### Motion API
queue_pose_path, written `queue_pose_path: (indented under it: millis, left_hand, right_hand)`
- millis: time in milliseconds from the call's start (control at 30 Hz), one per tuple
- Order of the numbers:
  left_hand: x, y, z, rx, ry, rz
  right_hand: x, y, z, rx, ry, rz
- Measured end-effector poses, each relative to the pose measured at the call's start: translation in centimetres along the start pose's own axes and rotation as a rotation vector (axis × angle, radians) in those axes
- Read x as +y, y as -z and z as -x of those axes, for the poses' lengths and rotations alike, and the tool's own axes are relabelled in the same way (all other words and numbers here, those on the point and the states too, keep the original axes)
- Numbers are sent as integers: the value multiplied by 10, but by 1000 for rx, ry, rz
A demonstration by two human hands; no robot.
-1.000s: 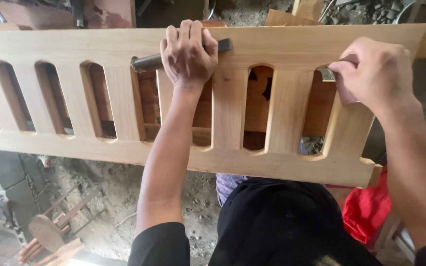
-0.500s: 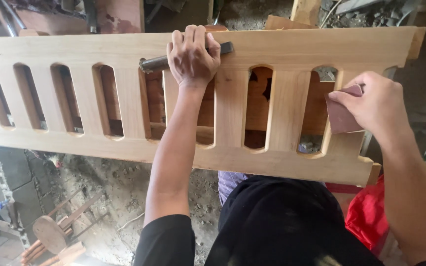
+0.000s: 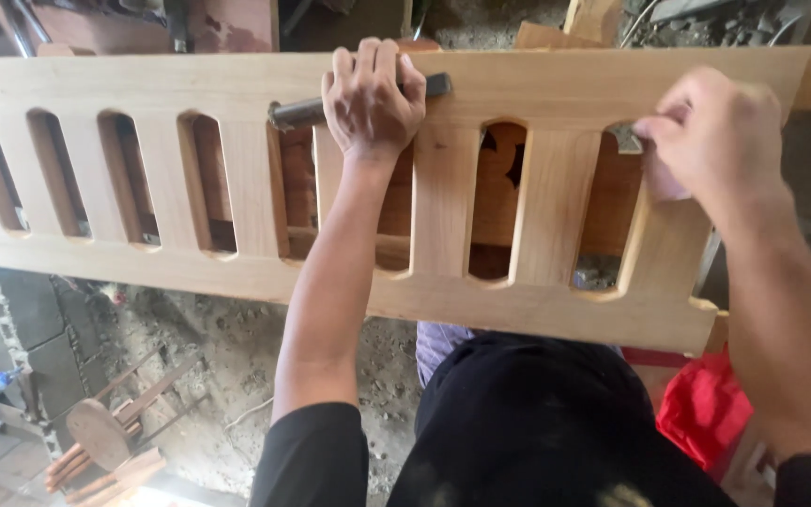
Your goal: Using a chisel and sandpaper to refine and smooth the details of a wooden headboard or furniture part.
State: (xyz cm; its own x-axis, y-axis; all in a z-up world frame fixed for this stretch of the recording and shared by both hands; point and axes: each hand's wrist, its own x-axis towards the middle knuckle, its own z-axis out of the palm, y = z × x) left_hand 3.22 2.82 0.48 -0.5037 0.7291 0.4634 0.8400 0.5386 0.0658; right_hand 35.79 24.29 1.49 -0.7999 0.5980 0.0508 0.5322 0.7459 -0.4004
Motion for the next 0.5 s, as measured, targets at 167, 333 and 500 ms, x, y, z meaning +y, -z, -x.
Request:
queue_pose_path:
  millis: [167,333,500]
  left_hand:
    - [-1,-8,2,-48,16,8]
    - [0,-3,-3,-33,27,5]
    - [1,-1,2,-11,14,26]
  right_hand:
    - [-23,34,3,-4,92,-132]
    - [-15,29,21,-161,-311,-232]
    - [-17,14,-6,-83,-10,19]
